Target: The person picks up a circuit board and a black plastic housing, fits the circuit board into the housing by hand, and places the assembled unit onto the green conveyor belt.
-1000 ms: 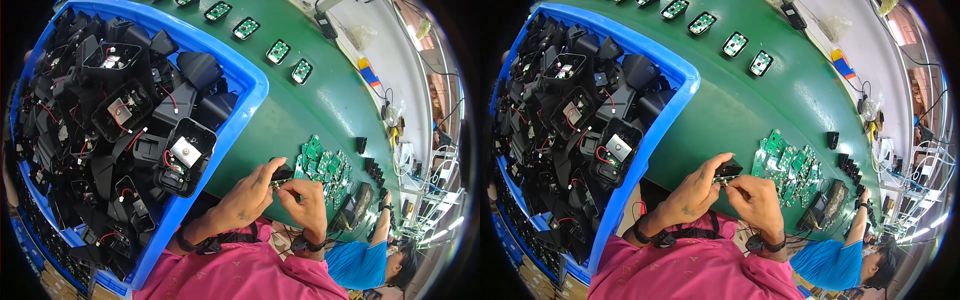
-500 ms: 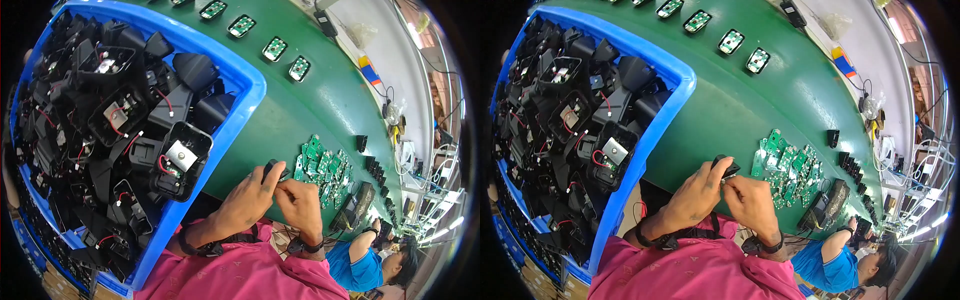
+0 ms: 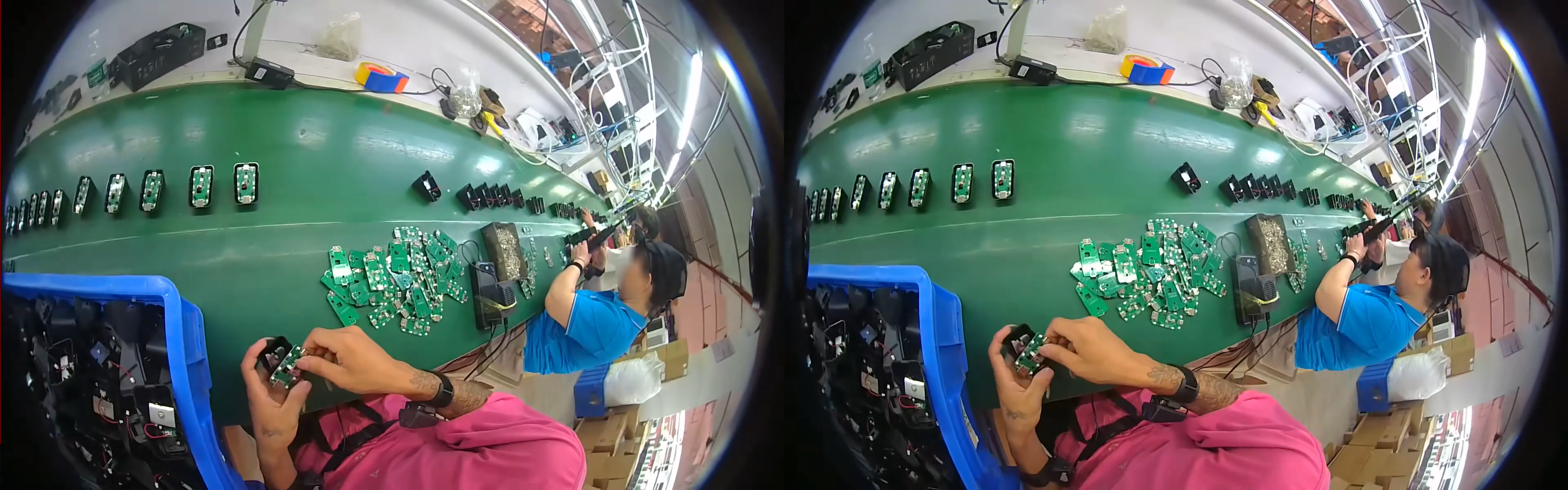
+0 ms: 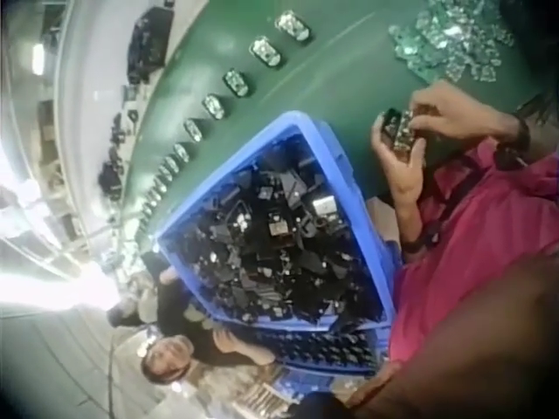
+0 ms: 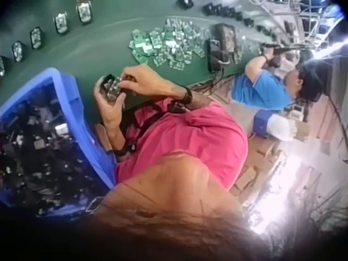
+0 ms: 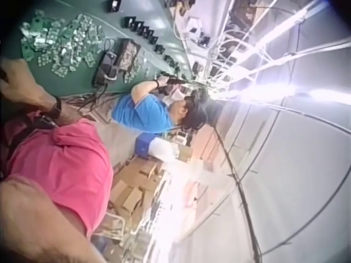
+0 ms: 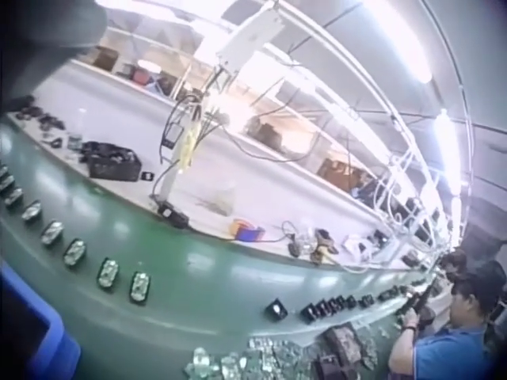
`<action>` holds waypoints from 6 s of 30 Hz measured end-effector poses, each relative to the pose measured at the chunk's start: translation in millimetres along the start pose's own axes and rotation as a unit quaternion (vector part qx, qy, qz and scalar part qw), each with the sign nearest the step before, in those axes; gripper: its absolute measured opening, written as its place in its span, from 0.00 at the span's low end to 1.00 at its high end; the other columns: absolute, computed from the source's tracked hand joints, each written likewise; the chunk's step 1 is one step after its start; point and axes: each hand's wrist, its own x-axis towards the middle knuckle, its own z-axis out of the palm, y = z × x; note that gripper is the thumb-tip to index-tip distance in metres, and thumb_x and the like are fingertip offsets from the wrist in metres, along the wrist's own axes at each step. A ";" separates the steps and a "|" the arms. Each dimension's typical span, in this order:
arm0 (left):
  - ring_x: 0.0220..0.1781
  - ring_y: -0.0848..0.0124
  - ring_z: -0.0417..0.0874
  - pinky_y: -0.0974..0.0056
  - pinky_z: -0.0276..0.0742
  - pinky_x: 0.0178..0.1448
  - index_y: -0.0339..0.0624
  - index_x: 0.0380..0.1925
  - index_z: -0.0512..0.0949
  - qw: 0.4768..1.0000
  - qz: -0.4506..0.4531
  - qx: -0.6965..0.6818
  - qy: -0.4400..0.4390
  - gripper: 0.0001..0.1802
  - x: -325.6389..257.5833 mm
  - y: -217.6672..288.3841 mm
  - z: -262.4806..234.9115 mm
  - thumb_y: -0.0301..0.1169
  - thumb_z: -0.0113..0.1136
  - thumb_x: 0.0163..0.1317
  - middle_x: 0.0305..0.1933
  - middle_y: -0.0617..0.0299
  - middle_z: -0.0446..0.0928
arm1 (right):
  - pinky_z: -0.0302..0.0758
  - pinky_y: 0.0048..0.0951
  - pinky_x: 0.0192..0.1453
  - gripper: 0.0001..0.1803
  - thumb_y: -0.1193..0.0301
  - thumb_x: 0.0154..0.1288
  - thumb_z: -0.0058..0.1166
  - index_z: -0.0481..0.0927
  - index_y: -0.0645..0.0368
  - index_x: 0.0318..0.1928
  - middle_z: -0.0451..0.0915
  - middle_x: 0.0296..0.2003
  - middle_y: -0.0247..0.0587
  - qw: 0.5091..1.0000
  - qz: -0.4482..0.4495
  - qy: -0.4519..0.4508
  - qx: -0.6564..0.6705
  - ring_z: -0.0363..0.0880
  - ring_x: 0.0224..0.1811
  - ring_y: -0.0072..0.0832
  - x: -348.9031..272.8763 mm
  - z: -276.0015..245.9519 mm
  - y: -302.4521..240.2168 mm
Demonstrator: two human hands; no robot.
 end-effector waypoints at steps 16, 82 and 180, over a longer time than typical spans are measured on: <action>0.60 0.70 0.75 0.69 0.78 0.50 0.47 0.61 0.75 0.973 0.115 0.195 -0.041 0.29 -1.7 -8.2 -0.1 0.17 0.62 0.58 0.67 0.56 0.66 | 0.68 0.29 0.25 0.09 0.73 0.62 0.56 0.78 0.65 0.26 0.76 0.21 0.40 0.994 -0.026 0.088 -0.053 0.73 0.22 0.25 -16.1 2.2 8.6; 0.45 0.72 0.83 0.70 0.87 0.38 0.33 0.61 0.64 0.993 -0.012 0.117 -0.016 0.21 9.6 -1.2 -5.0 0.18 0.48 0.68 0.51 0.51 0.77 | 0.78 0.35 0.35 0.17 0.73 0.71 0.50 0.74 0.62 0.58 0.82 0.32 0.51 0.994 -0.034 0.082 -0.057 0.84 0.30 0.40 5.5 40.2 20.4; 0.28 0.73 0.82 0.69 0.80 0.34 0.31 0.46 0.74 0.971 0.074 0.188 0.125 0.10 16.6 -14.3 10.6 0.28 0.52 0.71 0.33 0.56 0.79 | 0.79 0.48 0.41 0.16 0.61 0.55 0.57 0.84 0.64 0.29 0.83 0.30 0.59 0.828 0.192 0.224 -0.476 0.84 0.35 0.52 153.4 -217.2 93.6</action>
